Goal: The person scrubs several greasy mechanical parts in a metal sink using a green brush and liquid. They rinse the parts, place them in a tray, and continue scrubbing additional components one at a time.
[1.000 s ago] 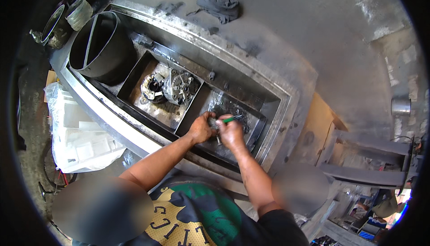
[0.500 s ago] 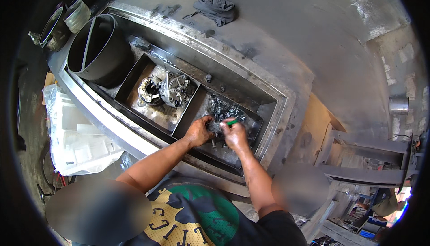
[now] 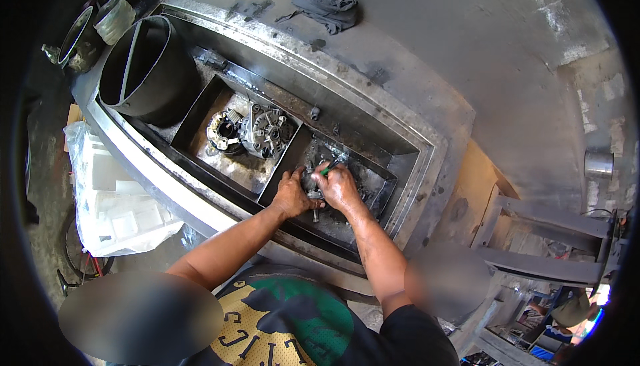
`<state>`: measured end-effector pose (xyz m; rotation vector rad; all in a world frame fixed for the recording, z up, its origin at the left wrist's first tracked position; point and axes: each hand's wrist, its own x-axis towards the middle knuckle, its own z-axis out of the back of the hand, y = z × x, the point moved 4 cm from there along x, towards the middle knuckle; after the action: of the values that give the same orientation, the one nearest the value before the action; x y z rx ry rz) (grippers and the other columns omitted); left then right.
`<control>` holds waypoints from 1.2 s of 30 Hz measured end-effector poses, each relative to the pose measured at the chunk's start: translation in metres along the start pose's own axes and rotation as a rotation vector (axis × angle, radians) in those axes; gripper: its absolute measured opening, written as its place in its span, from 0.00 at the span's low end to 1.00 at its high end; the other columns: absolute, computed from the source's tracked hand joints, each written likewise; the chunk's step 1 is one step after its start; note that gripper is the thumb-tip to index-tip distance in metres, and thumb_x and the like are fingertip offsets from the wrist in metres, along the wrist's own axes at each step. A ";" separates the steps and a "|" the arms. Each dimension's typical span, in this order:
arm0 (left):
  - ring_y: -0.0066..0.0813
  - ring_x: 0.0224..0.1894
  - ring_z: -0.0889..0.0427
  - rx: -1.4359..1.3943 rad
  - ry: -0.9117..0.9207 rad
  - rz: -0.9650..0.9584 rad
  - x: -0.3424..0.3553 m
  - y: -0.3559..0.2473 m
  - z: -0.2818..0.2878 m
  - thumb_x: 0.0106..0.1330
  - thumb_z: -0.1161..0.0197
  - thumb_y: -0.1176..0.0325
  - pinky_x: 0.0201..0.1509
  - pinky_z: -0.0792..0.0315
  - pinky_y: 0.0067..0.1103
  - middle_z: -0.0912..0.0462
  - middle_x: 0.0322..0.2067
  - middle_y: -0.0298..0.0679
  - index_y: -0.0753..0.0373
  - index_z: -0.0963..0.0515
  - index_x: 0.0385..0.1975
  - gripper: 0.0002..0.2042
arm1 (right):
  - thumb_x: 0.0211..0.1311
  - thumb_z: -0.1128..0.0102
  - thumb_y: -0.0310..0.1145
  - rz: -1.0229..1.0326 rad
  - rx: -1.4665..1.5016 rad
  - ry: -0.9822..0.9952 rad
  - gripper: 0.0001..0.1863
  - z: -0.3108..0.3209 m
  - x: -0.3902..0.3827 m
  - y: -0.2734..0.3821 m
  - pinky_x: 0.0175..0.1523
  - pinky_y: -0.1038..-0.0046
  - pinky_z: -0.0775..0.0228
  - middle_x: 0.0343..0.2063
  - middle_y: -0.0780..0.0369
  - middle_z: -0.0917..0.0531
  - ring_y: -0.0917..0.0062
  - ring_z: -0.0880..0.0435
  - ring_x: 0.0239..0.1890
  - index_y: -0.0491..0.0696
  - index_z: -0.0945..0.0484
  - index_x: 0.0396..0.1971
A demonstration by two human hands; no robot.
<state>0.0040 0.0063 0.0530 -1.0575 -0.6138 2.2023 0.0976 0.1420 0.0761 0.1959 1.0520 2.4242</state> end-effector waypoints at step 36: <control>0.51 0.55 0.14 0.076 0.269 -0.014 0.003 0.025 0.017 0.48 0.15 0.51 0.61 0.22 0.36 0.13 0.48 0.54 0.70 0.22 0.50 0.36 | 0.69 0.31 0.39 -0.090 -0.011 0.167 0.12 0.000 -0.001 0.022 0.49 0.63 0.22 0.36 0.51 0.11 0.59 0.11 0.40 0.45 0.14 0.40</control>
<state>-0.0191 -0.0117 0.0457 -1.2766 -0.4133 2.0078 0.0897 0.1288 0.0917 -0.0580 1.0943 2.3970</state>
